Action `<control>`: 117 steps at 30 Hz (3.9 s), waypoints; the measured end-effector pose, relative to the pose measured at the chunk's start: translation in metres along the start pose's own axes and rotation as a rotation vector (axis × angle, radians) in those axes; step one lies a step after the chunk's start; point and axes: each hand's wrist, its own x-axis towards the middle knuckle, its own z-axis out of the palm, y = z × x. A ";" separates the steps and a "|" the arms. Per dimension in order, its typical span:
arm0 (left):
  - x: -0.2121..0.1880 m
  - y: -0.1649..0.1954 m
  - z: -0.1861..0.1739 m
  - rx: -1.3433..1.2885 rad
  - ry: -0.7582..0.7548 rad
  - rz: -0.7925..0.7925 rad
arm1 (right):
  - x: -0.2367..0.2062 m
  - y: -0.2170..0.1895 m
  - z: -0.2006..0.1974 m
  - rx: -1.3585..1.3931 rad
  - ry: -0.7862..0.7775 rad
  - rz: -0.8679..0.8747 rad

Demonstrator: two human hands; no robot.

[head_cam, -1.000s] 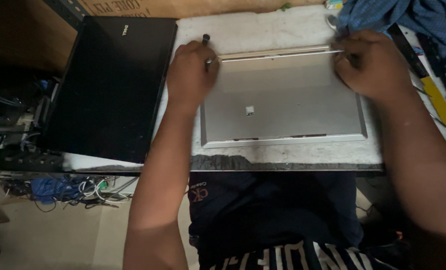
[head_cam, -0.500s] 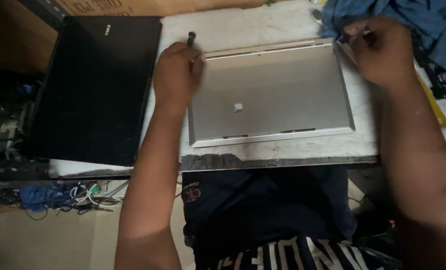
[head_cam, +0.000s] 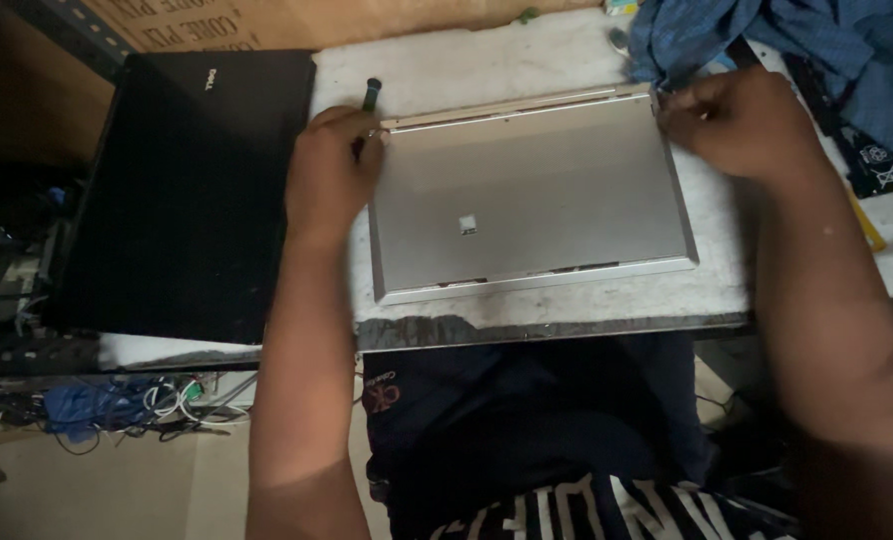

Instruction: The person works on a laptop at a repair bench. They flip the laptop over, pry off and remove the silver back cover, set it aside, then use a screwdriver to unscrew components on the exposed motherboard and lift out the RAM module and a small storage module, placing them on the bench.

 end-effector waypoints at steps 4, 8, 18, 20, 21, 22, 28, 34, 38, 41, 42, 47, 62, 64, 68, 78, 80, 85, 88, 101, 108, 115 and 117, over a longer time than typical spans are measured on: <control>0.001 -0.003 -0.002 -0.085 -0.016 -0.031 | 0.001 0.003 -0.001 0.012 -0.069 -0.040; 0.002 -0.008 0.001 -0.096 -0.009 -0.028 | 0.006 0.001 0.002 -0.063 -0.136 0.114; -0.002 -0.013 0.001 -0.083 -0.019 0.007 | -0.009 -0.021 -0.004 -0.038 -0.072 0.064; -0.001 -0.012 -0.001 -0.121 -0.022 0.024 | -0.017 -0.031 -0.008 -0.083 -0.071 0.087; -0.001 -0.011 -0.001 -0.113 -0.017 0.027 | -0.022 -0.035 -0.009 -0.105 -0.072 0.099; -0.002 -0.010 -0.001 -0.104 -0.012 0.031 | -0.028 -0.039 -0.013 -0.078 -0.045 0.092; -0.005 -0.010 0.003 -0.020 -0.042 0.030 | -0.058 -0.050 -0.015 -0.085 0.032 0.125; -0.011 -0.009 0.022 0.250 -0.052 0.007 | -0.085 -0.046 -0.017 -0.035 -0.015 0.141; -0.013 -0.008 0.026 0.294 -0.069 0.008 | -0.103 -0.043 -0.024 0.079 -0.050 0.069; -0.013 -0.008 0.027 0.301 -0.021 0.080 | -0.116 -0.043 -0.029 0.189 -0.109 0.069; -0.013 -0.008 0.027 0.297 -0.021 0.083 | -0.119 -0.042 -0.031 0.211 -0.132 0.087; -0.015 -0.010 0.029 0.300 -0.028 0.081 | -0.131 -0.040 -0.030 0.199 -0.151 0.134; -0.016 -0.017 0.032 0.319 -0.023 0.105 | -0.143 -0.047 -0.021 0.357 -0.040 0.012; -0.017 -0.017 0.033 0.312 -0.017 0.106 | -0.141 -0.054 -0.024 0.321 -0.026 -0.033; -0.017 -0.019 0.033 0.311 -0.003 0.116 | -0.133 -0.069 -0.031 0.163 0.021 -0.283; -0.017 -0.033 0.042 0.331 0.057 0.141 | -0.107 -0.098 -0.016 -0.091 -0.080 -0.535; -0.018 -0.037 0.044 0.351 0.079 0.166 | -0.104 -0.107 -0.008 -0.117 -0.125 -0.492; -0.017 -0.048 0.053 0.423 0.160 0.199 | -0.097 -0.136 0.014 -0.015 -0.152 -0.516; -0.016 -0.051 0.057 0.400 0.172 0.187 | -0.091 -0.154 0.024 0.058 -0.172 -0.559; -0.017 -0.051 0.050 0.301 0.203 0.088 | -0.075 -0.251 0.099 0.115 -0.207 -0.833; -0.016 -0.065 0.052 0.278 0.314 0.195 | -0.074 -0.277 0.118 0.200 -0.153 -0.895; -0.014 -0.077 0.054 0.178 0.205 0.079 | -0.079 -0.284 0.131 0.050 -0.083 -0.906; -0.014 -0.076 0.053 0.155 0.171 0.041 | -0.082 -0.284 0.133 0.039 -0.055 -0.905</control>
